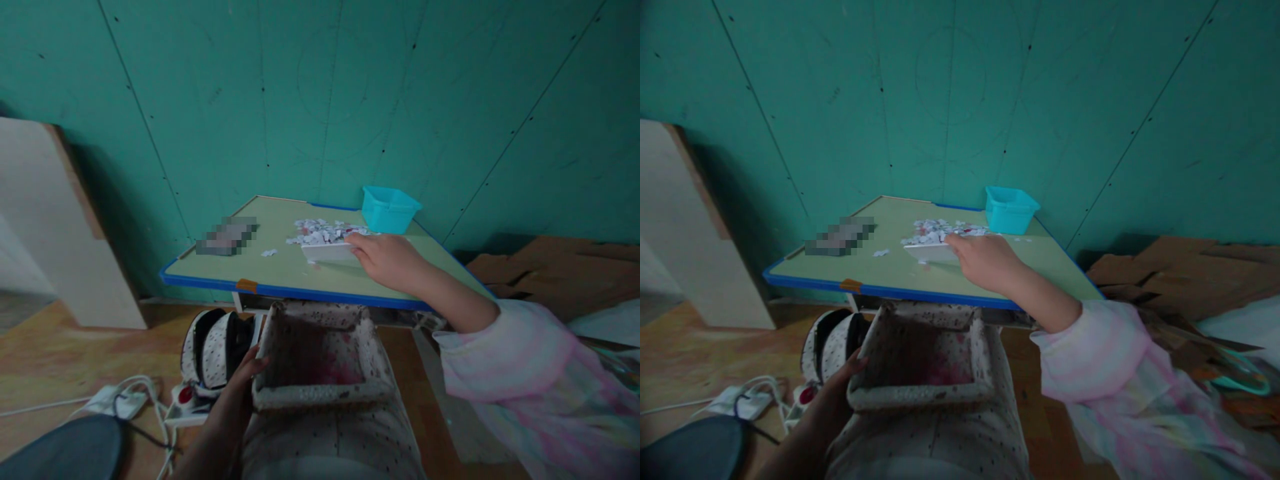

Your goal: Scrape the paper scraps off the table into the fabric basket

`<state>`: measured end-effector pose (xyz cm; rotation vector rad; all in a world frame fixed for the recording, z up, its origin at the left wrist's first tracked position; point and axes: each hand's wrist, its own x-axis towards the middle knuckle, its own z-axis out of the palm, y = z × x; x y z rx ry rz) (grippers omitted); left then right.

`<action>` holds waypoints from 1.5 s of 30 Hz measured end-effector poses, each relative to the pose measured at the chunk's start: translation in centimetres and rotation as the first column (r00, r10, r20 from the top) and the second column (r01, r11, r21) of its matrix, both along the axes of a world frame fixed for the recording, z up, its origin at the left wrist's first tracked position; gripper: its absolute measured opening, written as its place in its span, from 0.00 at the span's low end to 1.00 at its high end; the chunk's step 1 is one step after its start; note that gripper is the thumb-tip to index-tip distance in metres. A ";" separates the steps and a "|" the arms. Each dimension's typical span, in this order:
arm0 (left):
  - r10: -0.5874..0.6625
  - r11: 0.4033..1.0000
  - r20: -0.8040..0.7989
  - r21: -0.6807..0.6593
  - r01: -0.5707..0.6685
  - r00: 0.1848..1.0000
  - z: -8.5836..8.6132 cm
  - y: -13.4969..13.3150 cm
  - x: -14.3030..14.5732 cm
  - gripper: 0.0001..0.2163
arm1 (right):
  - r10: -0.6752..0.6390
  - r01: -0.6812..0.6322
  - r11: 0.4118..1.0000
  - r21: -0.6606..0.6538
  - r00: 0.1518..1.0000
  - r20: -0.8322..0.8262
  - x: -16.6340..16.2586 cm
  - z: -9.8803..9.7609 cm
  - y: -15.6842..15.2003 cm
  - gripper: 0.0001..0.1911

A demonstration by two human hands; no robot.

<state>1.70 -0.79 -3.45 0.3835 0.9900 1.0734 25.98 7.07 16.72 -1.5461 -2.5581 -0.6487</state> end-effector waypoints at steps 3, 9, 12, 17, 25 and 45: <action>-0.011 1.000 0.002 0.009 0.011 1.000 0.2 0.0 0.1 0.21 | 0.000 0.000 1.000 0.007 1.000 0.005 -0.6 0.2 0.2 0.17; 0.025 0.999 -0.024 -0.029 -0.025 0.999 -0.5 0.2 -0.1 0.24 | -0.038 0.038 0.999 0.011 0.999 -0.025 -0.6 0.3 0.4 0.18; 0.037 0.998 -0.033 -0.048 -0.039 0.999 -0.8 0.4 -0.1 0.26 | -0.053 0.052 0.998 -0.018 0.998 -0.027 -0.1 0.1 0.5 0.18; 0.059 0.995 -0.054 -0.078 -0.063 0.997 -1.1 0.5 0.0 0.27 | -0.080 0.078 0.996 -0.036 0.996 -0.041 0.9 -0.4 0.9 0.19; 0.051 0.996 -0.042 -0.067 -0.053 0.998 -1.6 0.6 -0.3 0.31 | -0.163 0.158 0.985 -0.071 0.984 -0.075 1.6 -0.4 0.1 0.19; 0.045 0.996 -0.020 -0.076 -0.046 0.999 -1.1 0.8 -0.5 0.30 | -0.284 0.259 0.954 -0.154 0.942 -0.177 5.0 0.1 -1.9 0.20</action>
